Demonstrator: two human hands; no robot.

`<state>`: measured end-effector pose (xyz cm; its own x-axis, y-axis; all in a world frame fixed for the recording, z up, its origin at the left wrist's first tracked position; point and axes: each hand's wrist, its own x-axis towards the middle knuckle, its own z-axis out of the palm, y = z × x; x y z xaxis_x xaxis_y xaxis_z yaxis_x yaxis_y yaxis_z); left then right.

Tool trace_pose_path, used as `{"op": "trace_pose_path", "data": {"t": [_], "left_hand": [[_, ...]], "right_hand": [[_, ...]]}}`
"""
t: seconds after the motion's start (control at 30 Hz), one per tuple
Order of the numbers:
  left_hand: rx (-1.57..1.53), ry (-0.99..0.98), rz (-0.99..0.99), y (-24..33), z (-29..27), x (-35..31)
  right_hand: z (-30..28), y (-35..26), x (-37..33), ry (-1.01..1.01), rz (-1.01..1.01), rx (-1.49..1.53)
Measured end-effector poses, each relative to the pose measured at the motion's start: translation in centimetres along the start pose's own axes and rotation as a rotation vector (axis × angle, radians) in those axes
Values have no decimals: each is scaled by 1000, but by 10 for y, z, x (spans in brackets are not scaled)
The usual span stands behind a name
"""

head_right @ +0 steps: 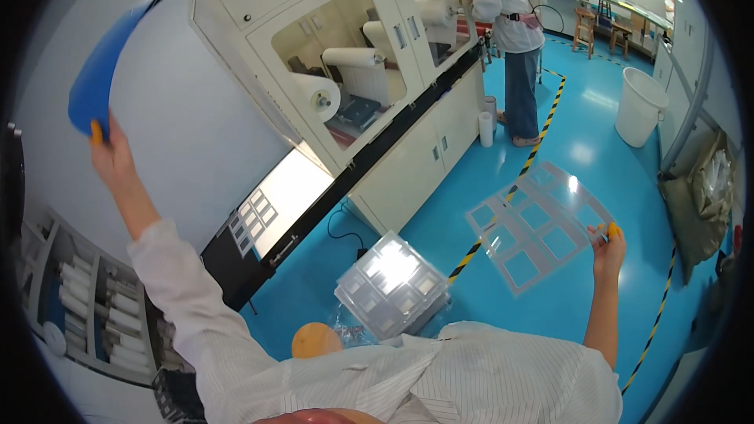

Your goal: The recorder is unpacking plastic grid trays from protective plastic bags and arranging them on a light table and other work surfaces.

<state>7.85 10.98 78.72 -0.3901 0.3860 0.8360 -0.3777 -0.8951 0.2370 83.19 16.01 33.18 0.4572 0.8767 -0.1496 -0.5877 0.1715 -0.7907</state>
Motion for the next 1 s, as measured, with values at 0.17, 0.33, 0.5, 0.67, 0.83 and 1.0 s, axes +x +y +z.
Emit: {"op": "trace_pose_path", "data": {"t": [0.17, 0.33, 0.5, 0.67, 0.83, 1.0], "left_hand": [[230, -41, 150, -125, 73, 111], [234, 169, 184, -249, 106, 157], [174, 366, 73, -298, 73, 235], [443, 379, -46, -364, 64, 267], [789, 61, -400, -364, 56, 217], [743, -59, -405, -395, -5, 108]], "right_hand": [[-51, 1, 23, 151, -53, 112], [-71, -8, 24, 308, -170, 152], [-65, -14, 24, 380, -225, 192], [-87, -12, 1, 557, -269, 220], [-91, -7, 9, 532, -250, 153], [-89, 0, 37, 417, -181, 108]]}}
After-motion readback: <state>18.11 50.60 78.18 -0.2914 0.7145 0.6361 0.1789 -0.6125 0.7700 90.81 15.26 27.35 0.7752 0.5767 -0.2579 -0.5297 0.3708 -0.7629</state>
